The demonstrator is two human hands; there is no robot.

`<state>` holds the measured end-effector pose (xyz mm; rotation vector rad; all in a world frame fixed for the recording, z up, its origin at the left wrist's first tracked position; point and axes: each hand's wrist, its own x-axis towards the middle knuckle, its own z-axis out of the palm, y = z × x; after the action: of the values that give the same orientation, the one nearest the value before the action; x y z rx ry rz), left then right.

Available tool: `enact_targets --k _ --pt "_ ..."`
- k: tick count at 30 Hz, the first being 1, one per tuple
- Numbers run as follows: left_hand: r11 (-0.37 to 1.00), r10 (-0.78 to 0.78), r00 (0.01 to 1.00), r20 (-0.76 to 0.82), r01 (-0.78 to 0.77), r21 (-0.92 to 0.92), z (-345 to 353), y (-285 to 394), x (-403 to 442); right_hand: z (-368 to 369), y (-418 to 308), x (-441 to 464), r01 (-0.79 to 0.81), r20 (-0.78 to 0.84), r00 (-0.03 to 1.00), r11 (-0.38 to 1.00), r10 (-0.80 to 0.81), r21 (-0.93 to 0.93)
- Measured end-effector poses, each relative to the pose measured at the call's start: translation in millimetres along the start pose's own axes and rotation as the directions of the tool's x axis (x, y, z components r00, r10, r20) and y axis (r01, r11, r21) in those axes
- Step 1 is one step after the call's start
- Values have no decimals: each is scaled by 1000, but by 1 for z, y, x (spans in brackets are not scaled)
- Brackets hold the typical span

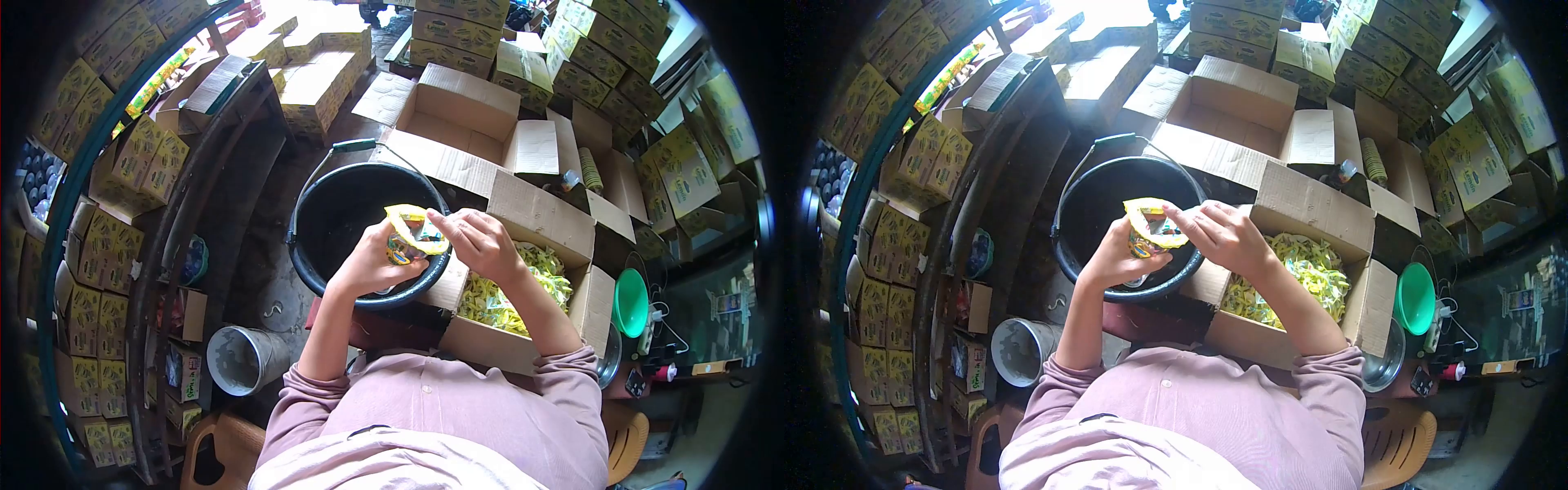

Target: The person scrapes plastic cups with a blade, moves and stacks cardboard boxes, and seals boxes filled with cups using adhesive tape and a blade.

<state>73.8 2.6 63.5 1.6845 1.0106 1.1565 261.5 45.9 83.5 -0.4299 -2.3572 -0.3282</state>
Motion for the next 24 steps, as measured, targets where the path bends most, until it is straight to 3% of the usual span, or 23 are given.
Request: enact_targets --k 13,16,24 --pt "974 -101 981 164 131 -185 -1 -10 0 3 4 -4 39 25 999 999 -38 -30" --pt "969 -117 971 210 158 -192 -4 -11 0 4 2 -2 -3 -14 1000 998 4 61" --pt "890 -184 919 349 307 -337 -3 -21 -1 7 2 -4 1 -22 1000 997 1 73"
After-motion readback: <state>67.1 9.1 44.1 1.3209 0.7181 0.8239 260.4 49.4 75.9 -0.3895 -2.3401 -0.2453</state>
